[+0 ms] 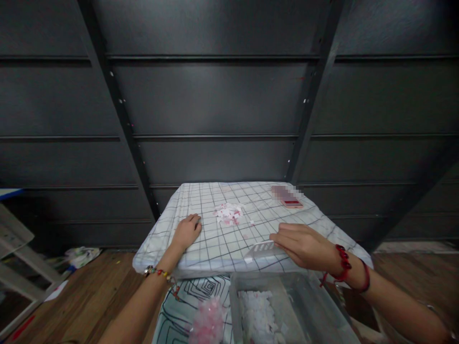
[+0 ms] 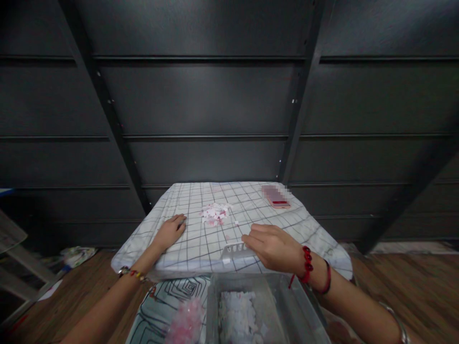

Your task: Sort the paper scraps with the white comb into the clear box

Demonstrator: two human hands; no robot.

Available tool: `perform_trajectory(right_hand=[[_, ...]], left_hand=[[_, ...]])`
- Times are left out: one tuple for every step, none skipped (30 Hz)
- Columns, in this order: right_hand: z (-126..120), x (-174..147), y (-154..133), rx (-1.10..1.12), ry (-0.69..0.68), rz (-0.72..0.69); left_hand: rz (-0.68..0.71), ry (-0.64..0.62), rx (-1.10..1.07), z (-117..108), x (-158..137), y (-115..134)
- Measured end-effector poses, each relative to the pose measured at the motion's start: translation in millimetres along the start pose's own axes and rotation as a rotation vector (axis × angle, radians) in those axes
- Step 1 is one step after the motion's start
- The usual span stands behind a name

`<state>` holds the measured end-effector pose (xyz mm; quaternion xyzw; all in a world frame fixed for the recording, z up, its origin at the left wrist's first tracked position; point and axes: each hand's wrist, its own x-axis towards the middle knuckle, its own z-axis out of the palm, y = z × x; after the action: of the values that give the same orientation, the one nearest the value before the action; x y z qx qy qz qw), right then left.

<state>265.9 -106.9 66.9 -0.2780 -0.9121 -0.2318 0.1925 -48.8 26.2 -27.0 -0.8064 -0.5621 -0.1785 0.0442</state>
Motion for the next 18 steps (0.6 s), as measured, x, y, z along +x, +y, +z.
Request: perform_trajectory(right_hand=[[-2, -2, -1, 0.009, -0.013, 0.011], [-5, -3, -2, 0.019, -0.03, 0.021], [-7, -4, -3, 0.03, -0.043, 0.028], [-9, -5, -4, 0.038, -0.053, 0.032], [-10, -6, -4, 0.044, -0.057, 0.033], [-11, -6, -4, 0.045, -0.049, 0.035], [-11, -7, -2, 0.04, -0.028, 0.039], [-11, -8, 0, 0.031, -0.003, 0.049], [-10, -10, 2, 0.016, 0.021, 0.065], [-8, -11, 6, -0.004, 0.036, 0.089], [-5, -12, 9, -0.028, 0.041, 0.12], [-2, -13, 13, -0.057, 0.034, 0.158], [2, -14, 18, -0.088, 0.016, 0.202], [6, -15, 22, -0.123, -0.005, 0.251], [10, -15, 26, -0.16, -0.026, 0.301], [14, -15, 30, -0.196, -0.048, 0.349], [17, -14, 33, -0.227, -0.071, 0.387], [20, -13, 35, -0.248, -0.095, 0.416]], left_hand=[[0.002, 0.004, -0.002, 0, 0, 0], [0.004, 0.007, -0.003, 1, 0, 0], [0.006, 0.01, -0.004, 1, 0, -1], [0.008, 0.012, -0.005, 2, 0, -1], [0.011, 0.014, -0.005, 2, 0, -1], [0.013, 0.014, -0.002, 3, 0, -1], [0.014, 0.015, 0.002, 3, 0, -1], [0.015, 0.016, 0.006, 3, 0, -2], [0.016, 0.016, 0.008, 3, 0, -2], [0.017, 0.016, 0.007, 3, 0, -2], [0.018, 0.016, 0.005, 3, 0, -2], [0.02, 0.014, 0.003, 3, 0, -2], [0.022, 0.012, 0.003, 4, 0, -2], [0.023, 0.01, 0.007, 4, 0, -2], [0.024, 0.01, 0.013, 4, 0, -2], [0.023, 0.011, 0.019, 4, 0, -2], [0.022, 0.011, 0.024, 4, 0, -2], [0.02, 0.011, 0.024, 4, 0, -2]])
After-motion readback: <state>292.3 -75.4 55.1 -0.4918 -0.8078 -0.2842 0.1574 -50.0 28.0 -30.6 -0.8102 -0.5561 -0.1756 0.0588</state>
